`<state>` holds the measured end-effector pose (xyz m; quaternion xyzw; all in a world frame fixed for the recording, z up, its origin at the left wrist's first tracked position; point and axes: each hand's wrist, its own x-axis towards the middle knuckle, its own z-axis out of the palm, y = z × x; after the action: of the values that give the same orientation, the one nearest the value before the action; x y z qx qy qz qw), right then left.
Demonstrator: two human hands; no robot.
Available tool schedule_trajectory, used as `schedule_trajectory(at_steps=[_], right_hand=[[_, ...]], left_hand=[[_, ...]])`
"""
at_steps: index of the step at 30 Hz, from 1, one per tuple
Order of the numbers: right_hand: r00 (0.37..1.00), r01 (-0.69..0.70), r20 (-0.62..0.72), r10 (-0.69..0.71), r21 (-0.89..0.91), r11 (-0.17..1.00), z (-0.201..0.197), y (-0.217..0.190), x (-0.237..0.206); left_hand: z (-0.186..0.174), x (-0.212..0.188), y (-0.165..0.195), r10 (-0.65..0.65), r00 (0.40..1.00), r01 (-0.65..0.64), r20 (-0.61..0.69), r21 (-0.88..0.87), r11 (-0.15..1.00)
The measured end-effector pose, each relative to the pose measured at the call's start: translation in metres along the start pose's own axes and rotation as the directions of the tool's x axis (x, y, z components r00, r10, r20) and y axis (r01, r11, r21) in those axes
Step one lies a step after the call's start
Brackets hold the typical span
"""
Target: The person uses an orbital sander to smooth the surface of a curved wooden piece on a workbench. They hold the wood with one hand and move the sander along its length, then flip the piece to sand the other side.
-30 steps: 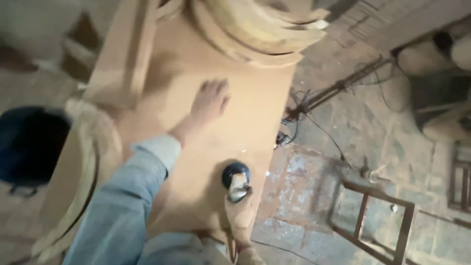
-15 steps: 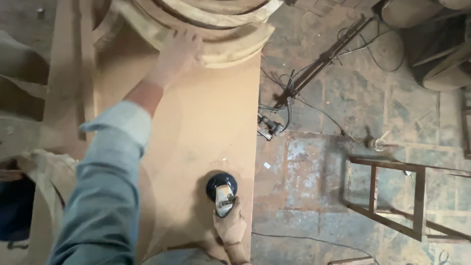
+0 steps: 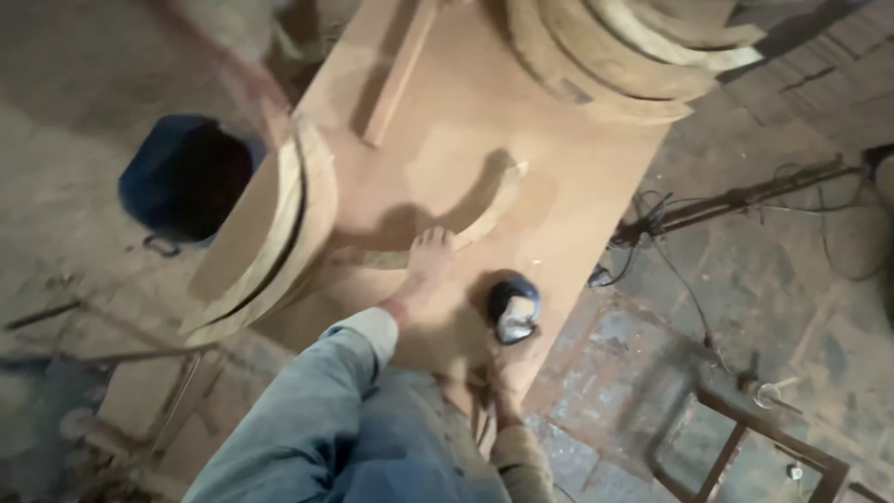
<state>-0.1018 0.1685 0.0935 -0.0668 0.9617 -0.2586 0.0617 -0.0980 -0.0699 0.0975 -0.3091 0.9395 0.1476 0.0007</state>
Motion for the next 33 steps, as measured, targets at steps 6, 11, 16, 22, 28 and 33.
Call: schedule_trajectory(at_steps=[6,11,16,22,28,33], right_hand=[[0.992,0.124,-0.034,-0.123,0.045,0.991,0.002,-0.003,-0.009],[1.0,0.015,0.019,-0.016,0.039,0.999,0.0,-0.018,-0.016],[0.992,0.123,-0.037,-0.123,0.002,0.992,-0.003,-0.025,-0.019],[0.996,0.089,0.006,-0.089,0.041,0.995,-0.005,-0.023,-0.025],[0.998,0.039,0.051,-0.043,0.07,0.997,-0.014,-0.022,-0.03],[0.997,0.064,0.046,-0.067,0.074,0.995,-0.019,-0.014,-0.03]], left_hand=[[-0.031,-0.068,-0.08,0.092,0.996,-0.093,-0.018,-0.049,0.994],[-0.043,-0.117,-0.115,0.132,0.978,-0.131,0.164,-0.013,0.991],[-0.027,-0.181,-0.094,0.19,0.97,-0.153,0.152,-0.224,0.963],[-0.021,-0.214,-0.127,-0.006,0.954,0.07,0.299,-0.204,0.976],[-0.018,-0.232,-0.116,-0.14,0.945,0.218,0.295,-0.252,0.943],[-0.026,-0.26,-0.108,-0.239,0.964,0.265,0.118,-0.314,0.912]])
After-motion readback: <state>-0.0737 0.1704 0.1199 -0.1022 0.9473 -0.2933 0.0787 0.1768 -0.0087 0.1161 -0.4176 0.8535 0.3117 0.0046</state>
